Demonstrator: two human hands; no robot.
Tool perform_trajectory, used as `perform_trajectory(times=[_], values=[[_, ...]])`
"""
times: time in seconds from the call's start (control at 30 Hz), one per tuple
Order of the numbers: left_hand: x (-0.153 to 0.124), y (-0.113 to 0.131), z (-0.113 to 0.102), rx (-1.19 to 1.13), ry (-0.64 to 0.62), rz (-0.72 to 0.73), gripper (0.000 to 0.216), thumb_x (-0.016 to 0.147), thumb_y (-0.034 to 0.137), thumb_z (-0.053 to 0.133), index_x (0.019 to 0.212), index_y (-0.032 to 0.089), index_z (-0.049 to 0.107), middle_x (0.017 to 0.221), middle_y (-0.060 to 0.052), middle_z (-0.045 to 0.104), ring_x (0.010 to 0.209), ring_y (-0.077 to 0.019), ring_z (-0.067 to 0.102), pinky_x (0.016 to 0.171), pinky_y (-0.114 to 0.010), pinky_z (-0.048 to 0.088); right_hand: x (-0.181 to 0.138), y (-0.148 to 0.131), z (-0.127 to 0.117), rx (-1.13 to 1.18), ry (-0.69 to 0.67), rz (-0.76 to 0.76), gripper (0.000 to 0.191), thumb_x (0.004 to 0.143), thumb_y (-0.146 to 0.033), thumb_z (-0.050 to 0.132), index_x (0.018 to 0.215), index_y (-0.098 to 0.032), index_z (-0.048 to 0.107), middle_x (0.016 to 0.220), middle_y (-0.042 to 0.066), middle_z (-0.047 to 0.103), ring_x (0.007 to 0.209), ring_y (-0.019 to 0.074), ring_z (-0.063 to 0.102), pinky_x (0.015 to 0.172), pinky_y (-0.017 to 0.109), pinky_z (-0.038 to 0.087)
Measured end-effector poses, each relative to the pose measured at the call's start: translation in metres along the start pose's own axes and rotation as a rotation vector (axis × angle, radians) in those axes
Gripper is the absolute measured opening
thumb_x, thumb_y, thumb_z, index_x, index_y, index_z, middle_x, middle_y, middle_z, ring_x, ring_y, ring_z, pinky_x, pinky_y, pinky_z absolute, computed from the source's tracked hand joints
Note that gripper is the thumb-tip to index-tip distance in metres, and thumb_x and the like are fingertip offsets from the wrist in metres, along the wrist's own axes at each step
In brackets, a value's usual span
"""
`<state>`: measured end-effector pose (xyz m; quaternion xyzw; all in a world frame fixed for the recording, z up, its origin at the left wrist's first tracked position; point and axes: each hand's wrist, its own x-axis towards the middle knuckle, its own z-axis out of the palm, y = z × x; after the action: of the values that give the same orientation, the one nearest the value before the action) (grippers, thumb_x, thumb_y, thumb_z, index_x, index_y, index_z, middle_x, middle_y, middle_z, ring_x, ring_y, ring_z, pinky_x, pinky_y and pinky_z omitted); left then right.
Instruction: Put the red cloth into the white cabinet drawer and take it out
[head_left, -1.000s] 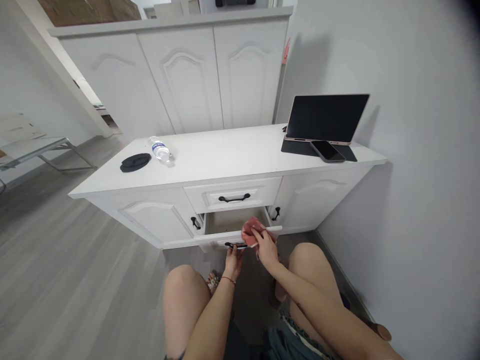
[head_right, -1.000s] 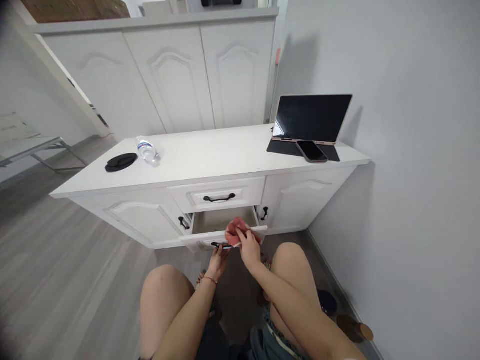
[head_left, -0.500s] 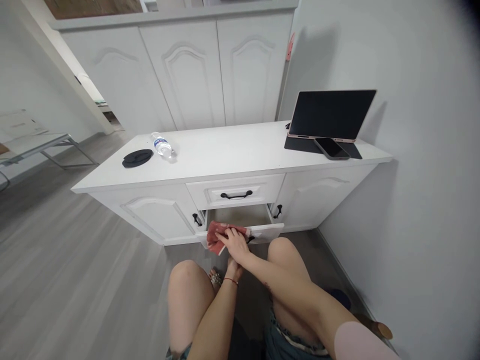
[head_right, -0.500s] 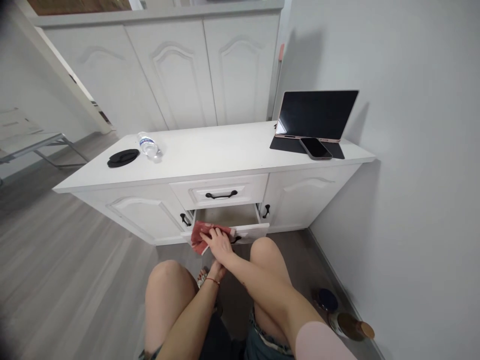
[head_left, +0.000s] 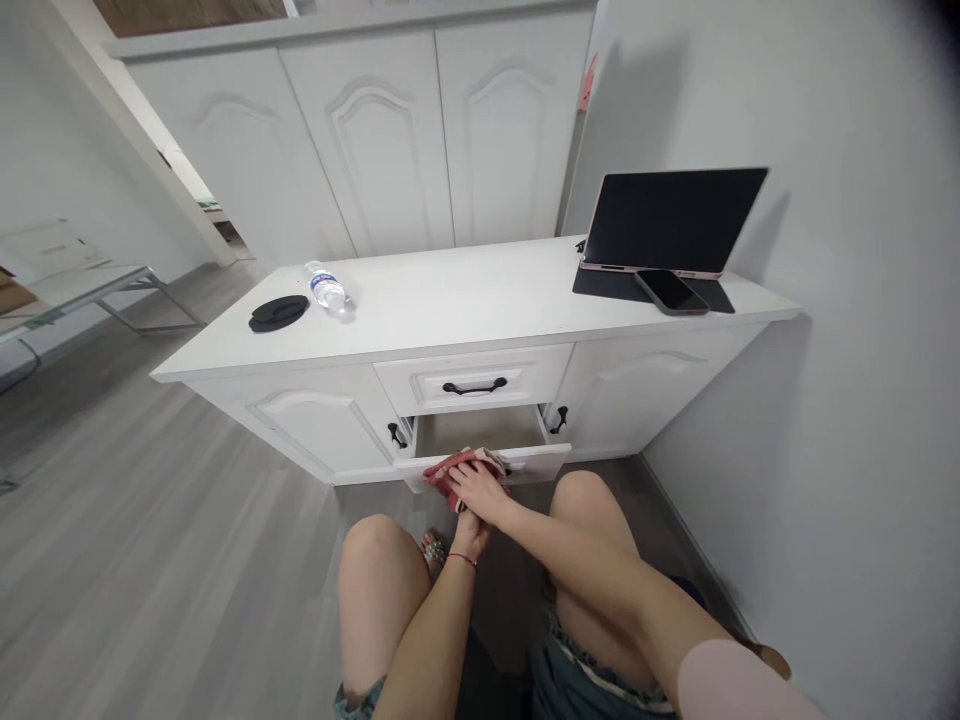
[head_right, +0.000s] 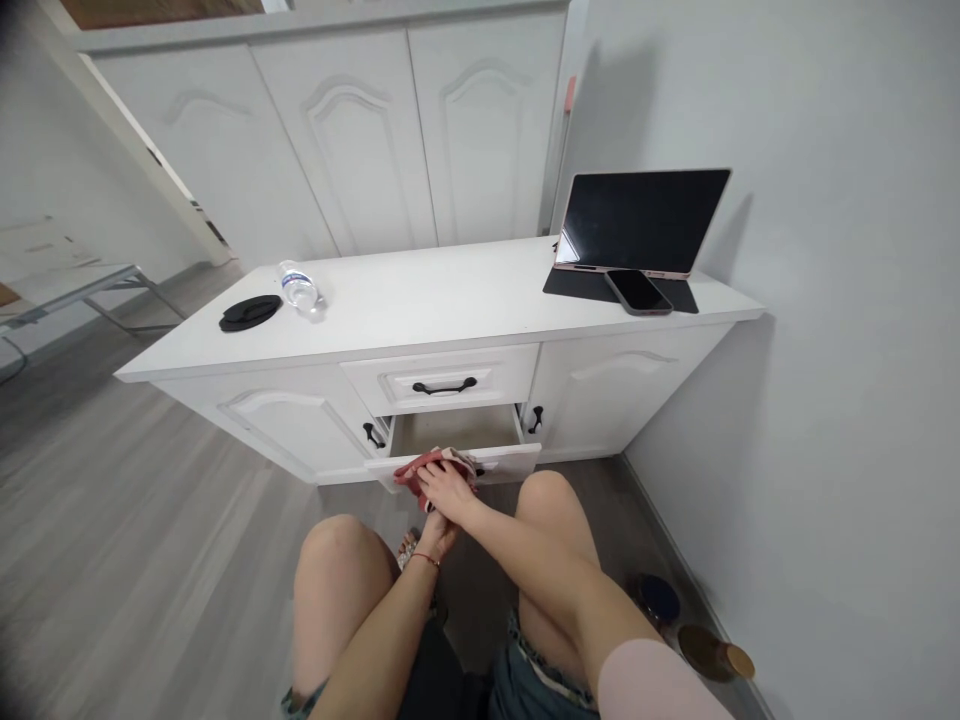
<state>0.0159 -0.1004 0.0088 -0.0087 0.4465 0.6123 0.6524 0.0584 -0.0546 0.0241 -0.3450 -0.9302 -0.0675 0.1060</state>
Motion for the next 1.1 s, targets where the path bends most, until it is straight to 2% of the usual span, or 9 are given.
perform_trajectory(times=[0.1,0.17,0.37,0.53,0.67,0.77,0.87,1.0,1.1], values=[[0.003,-0.003,-0.002,-0.037,0.048,-0.078,0.049,0.07,-0.013,0.047,0.101,0.021,0.063,0.105,-0.008,0.071,0.094,-0.0176,0.07,0.081,-0.028,0.057,-0.024,0.018,-0.003,-0.017,-0.005,0.033,0.036,0.097,-0.013,0.05,0.129,-0.015,0.066,0.123,0.013,0.07,0.116,0.0281,0.06,0.1,0.042,0.047],[0.005,-0.004,-0.003,-0.037,0.073,-0.074,0.055,0.064,-0.016,0.045,0.101,0.021,0.061,0.095,-0.003,0.069,0.082,-0.0136,0.069,0.076,-0.023,0.055,-0.039,0.03,-0.006,-0.024,-0.02,0.057,0.038,0.098,-0.015,0.049,0.132,-0.015,0.064,0.123,0.014,0.07,0.116,0.0285,0.059,0.099,0.044,0.047],[0.007,-0.005,-0.004,-0.062,0.068,-0.068,0.055,0.054,-0.017,0.045,0.092,0.022,0.053,0.085,0.002,0.067,0.073,-0.0096,0.067,0.07,-0.019,0.052,-0.078,0.06,-0.014,-0.011,-0.061,0.173,0.04,0.099,-0.018,0.049,0.135,-0.025,0.064,0.124,0.012,0.068,0.116,0.0285,0.055,0.098,0.047,0.041],[0.008,0.0,-0.005,-0.06,0.086,-0.097,0.039,0.064,-0.011,0.053,0.085,0.023,0.05,0.081,0.002,0.065,0.077,-0.0131,0.071,0.073,-0.023,0.053,-0.104,0.073,-0.012,0.023,-0.072,0.334,0.04,0.1,-0.02,0.048,0.134,-0.031,0.066,0.12,0.013,0.068,0.113,0.0291,0.052,0.093,0.045,0.037],[0.011,0.003,-0.005,-0.034,0.118,-0.109,0.023,0.079,0.002,0.063,0.08,0.022,0.051,0.079,0.002,0.065,0.079,-0.0145,0.072,0.073,-0.024,0.052,-0.125,0.074,0.005,0.047,-0.022,0.592,0.04,0.097,-0.017,0.047,0.125,-0.032,0.071,0.117,0.013,0.066,0.109,0.0299,0.051,0.089,0.043,0.037],[0.014,0.003,-0.005,-0.002,0.142,-0.112,0.014,0.085,0.012,0.067,0.084,0.021,0.057,0.088,-0.001,0.068,0.081,-0.0153,0.072,0.075,-0.026,0.052,-0.134,0.07,0.026,0.11,0.073,0.847,0.041,0.092,-0.011,0.042,0.116,-0.025,0.073,0.113,0.015,0.063,0.105,0.0303,0.05,0.086,0.042,0.039],[0.017,0.002,-0.004,0.027,0.183,-0.107,0.011,0.09,0.017,0.066,0.083,0.02,0.059,0.088,-0.002,0.068,0.084,-0.0167,0.073,0.074,-0.027,0.052,-0.134,0.063,0.047,0.312,0.254,1.049,0.042,0.086,-0.009,0.04,0.114,-0.018,0.07,0.109,0.016,0.06,0.103,0.0299,0.051,0.089,0.042,0.041],[0.021,0.003,-0.001,0.057,0.244,-0.1,0.016,0.094,0.016,0.06,0.079,0.02,0.057,0.084,-0.004,0.065,0.086,-0.0181,0.073,0.072,-0.027,0.053,-0.121,0.048,0.066,0.704,0.581,1.206,0.044,0.071,-0.015,0.052,0.114,-0.014,0.061,0.115,0.017,0.055,0.114,0.0332,0.052,0.104,0.051,0.04],[0.024,0.004,0.001,0.072,0.278,-0.102,0.017,0.094,0.014,0.06,0.078,0.021,0.057,0.079,-0.004,0.064,0.085,-0.0183,0.073,0.07,-0.026,0.055,-0.107,0.036,0.075,0.83,0.699,1.291,0.049,0.065,-0.021,0.057,0.113,-0.013,0.055,0.122,0.021,0.053,0.117,0.0367,0.053,0.104,0.054,0.041]])
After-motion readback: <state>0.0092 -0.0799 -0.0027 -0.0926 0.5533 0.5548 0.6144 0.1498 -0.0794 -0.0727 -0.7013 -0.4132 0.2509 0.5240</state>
